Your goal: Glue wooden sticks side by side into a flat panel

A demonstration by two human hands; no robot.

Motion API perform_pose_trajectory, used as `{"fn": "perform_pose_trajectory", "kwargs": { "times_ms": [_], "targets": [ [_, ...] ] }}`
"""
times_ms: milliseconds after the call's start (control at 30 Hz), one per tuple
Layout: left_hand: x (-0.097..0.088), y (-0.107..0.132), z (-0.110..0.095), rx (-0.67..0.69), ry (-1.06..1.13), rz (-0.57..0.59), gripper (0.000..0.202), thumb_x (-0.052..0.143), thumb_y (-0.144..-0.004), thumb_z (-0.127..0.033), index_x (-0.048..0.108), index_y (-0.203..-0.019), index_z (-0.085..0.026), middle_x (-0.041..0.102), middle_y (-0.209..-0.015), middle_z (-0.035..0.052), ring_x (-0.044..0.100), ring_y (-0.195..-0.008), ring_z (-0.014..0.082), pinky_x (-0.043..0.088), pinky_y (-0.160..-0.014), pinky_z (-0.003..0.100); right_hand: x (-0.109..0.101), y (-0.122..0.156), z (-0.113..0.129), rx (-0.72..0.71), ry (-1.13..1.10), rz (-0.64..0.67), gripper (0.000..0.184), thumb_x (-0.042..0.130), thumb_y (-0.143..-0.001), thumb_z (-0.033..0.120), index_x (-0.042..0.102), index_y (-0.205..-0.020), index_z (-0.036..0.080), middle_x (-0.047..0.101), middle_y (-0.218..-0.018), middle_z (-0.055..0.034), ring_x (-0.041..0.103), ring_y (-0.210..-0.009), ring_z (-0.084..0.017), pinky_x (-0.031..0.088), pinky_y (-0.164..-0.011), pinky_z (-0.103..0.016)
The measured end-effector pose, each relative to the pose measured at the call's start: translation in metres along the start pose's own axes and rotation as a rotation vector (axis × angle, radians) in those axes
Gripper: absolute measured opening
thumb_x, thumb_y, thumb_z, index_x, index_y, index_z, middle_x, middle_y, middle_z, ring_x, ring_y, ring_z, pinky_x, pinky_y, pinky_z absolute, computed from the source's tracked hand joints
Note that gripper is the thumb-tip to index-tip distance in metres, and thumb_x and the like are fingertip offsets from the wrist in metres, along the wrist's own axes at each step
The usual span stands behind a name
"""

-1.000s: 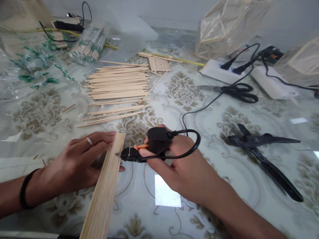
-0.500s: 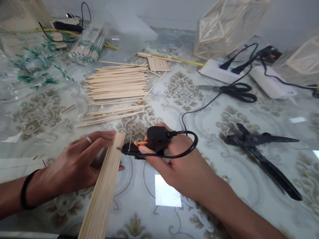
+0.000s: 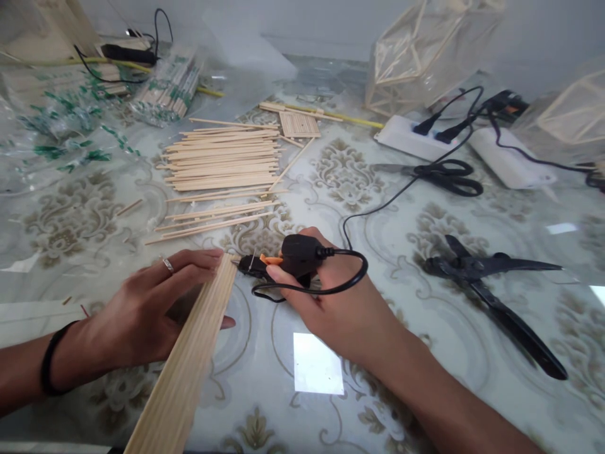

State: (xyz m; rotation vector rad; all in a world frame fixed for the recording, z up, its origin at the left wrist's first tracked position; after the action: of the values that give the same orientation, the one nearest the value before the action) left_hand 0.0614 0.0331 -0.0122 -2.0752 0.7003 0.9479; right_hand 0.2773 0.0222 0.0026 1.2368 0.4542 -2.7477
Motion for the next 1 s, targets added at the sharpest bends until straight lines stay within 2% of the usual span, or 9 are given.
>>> {"fn": "perform_pose_trajectory", "kwargs": {
  "times_ms": [133,267,367,467,633,700,867,1000],
  "targets": [
    [0.000,0.001,0.001,-0.020,0.001,0.030,0.054,0.070,-0.101,-0.052,0.056,-0.134,-0.013,0.072,-0.136,0.0224,0.079,-0.117,0.0299,0.071,-0.096,0.038,0.000,0.000,-0.002,0.002,0.009,0.004,0.015,0.063,-0.101,0.027,0.062,-0.087,0.024,0.067,-0.086,-0.0023,0.069,-0.069,-0.020,0.054,-0.062,-0.032],
    [0.000,0.001,-0.002,0.040,-0.008,0.046,0.042,0.066,-0.103,-0.050,0.058,-0.124,-0.015,0.070,-0.136,0.0235,0.075,-0.126,0.0334,0.071,-0.097,0.041,0.000,-0.001,-0.004,0.012,0.017,0.006,0.012,0.062,-0.101,0.028,0.063,-0.090,0.024,0.067,-0.089,-0.0030,0.071,-0.073,-0.021,0.056,-0.066,-0.033],
    [-0.003,-0.001,-0.005,0.055,-0.022,0.033,0.032,0.063,-0.107,-0.042,0.058,-0.123,-0.014,0.069,-0.136,0.0241,0.077,-0.121,0.0298,0.071,-0.091,0.036,0.000,0.000,-0.004,0.013,0.017,0.005,0.011,0.062,-0.101,0.027,0.064,-0.091,0.024,0.068,-0.089,-0.0035,0.071,-0.074,-0.021,0.056,-0.066,-0.033],
    [-0.007,-0.001,-0.006,0.051,-0.004,0.001,0.025,0.065,-0.106,-0.030,0.057,-0.123,-0.014,0.069,-0.135,0.0227,0.078,-0.117,0.0250,0.070,-0.093,0.033,0.000,-0.001,-0.005,0.012,0.010,0.005,0.010,0.062,-0.102,0.029,0.066,-0.094,0.024,0.068,-0.090,-0.0032,0.072,-0.075,-0.021,0.057,-0.067,-0.033],
    [-0.005,0.000,-0.010,0.124,0.090,0.052,0.023,0.058,-0.103,-0.015,0.056,-0.126,-0.013,0.072,-0.129,0.0198,0.070,-0.135,0.0270,0.067,-0.105,0.034,-0.001,-0.001,-0.006,0.034,0.010,-0.004,0.013,0.063,-0.101,0.029,0.063,-0.089,0.024,0.069,-0.089,-0.0030,0.072,-0.072,-0.020,0.056,-0.063,-0.031],
    [-0.003,0.000,-0.010,0.143,0.092,0.060,0.022,0.055,-0.103,-0.010,0.057,-0.124,-0.015,0.073,-0.128,0.0186,0.069,-0.137,0.0267,0.065,-0.110,0.034,-0.002,0.000,-0.006,0.039,0.009,-0.006,0.014,0.063,-0.101,0.028,0.063,-0.088,0.024,0.069,-0.089,-0.0028,0.072,-0.072,-0.020,0.056,-0.063,-0.030],
    [0.002,0.003,-0.004,0.110,0.109,0.062,0.022,0.060,-0.101,-0.016,0.058,-0.122,-0.018,0.072,-0.132,0.0179,0.074,-0.129,0.0284,0.069,-0.104,0.038,-0.004,0.000,-0.006,0.020,-0.003,-0.006,0.013,0.063,-0.101,0.027,0.065,-0.088,0.024,0.069,-0.089,-0.0023,0.072,-0.071,-0.020,0.056,-0.062,-0.030],
    [0.005,0.010,0.001,0.093,0.139,0.062,0.026,0.071,-0.099,-0.023,0.059,-0.122,-0.018,0.070,-0.134,0.0164,0.072,-0.131,0.0272,0.067,-0.107,0.038,-0.005,0.000,-0.004,-0.004,-0.007,0.003,0.017,0.062,-0.101,0.026,0.065,-0.084,0.025,0.068,-0.085,-0.0021,0.070,-0.069,-0.019,0.056,-0.061,-0.030]
  ]
}}
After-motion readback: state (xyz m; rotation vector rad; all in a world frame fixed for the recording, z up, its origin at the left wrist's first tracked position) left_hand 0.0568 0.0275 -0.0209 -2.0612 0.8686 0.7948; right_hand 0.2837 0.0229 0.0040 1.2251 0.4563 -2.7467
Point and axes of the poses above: each hand's wrist, its own y-axis away from the middle knuckle, its own x-axis out of the palm, z = x × y, the point moved 6 cm from there along -y, towards the middle knuckle
